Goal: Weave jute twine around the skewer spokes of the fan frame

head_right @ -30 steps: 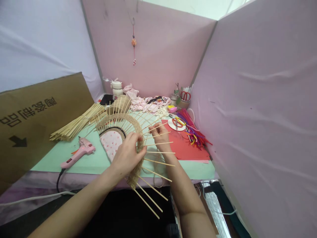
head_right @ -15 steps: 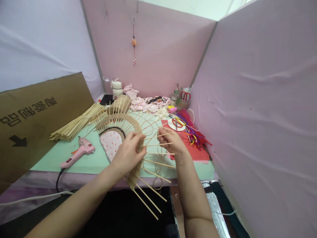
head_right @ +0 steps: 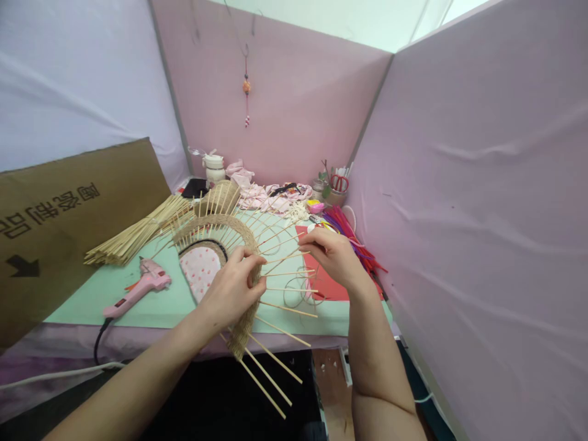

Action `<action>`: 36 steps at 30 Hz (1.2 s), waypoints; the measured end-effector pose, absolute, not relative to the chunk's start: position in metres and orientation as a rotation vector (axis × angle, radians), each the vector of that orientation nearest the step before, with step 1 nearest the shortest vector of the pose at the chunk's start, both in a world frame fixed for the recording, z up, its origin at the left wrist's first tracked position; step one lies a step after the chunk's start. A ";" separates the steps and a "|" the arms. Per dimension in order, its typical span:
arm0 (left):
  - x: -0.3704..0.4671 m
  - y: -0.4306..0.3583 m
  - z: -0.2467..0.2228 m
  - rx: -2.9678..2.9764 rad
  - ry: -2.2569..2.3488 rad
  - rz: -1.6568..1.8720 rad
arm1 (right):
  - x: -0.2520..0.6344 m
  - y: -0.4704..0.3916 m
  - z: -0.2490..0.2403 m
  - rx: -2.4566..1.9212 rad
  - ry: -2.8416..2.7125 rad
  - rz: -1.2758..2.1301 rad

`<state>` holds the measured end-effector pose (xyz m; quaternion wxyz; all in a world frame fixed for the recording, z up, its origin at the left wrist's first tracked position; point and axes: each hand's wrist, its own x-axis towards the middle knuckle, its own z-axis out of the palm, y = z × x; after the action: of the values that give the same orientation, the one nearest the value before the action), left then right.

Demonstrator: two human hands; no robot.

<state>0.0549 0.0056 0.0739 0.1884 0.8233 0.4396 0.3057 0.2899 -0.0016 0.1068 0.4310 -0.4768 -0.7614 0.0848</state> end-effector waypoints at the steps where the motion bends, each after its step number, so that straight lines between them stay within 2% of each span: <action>1: 0.055 0.006 0.074 2.315 1.233 0.860 | 0.290 -0.003 0.109 -1.186 -1.918 0.155; 27: 0.054 0.006 0.072 2.295 1.216 0.854 | 0.295 -0.002 0.099 -1.128 -1.841 0.047; 36: 0.055 0.008 0.069 2.320 1.221 0.871 | 0.302 -0.032 0.099 -1.263 -1.964 -0.183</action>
<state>0.0547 0.0078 0.0692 0.1887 0.8248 0.4340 0.3095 0.3022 -0.0323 0.0986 0.3892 -0.4966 -0.7725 -0.0720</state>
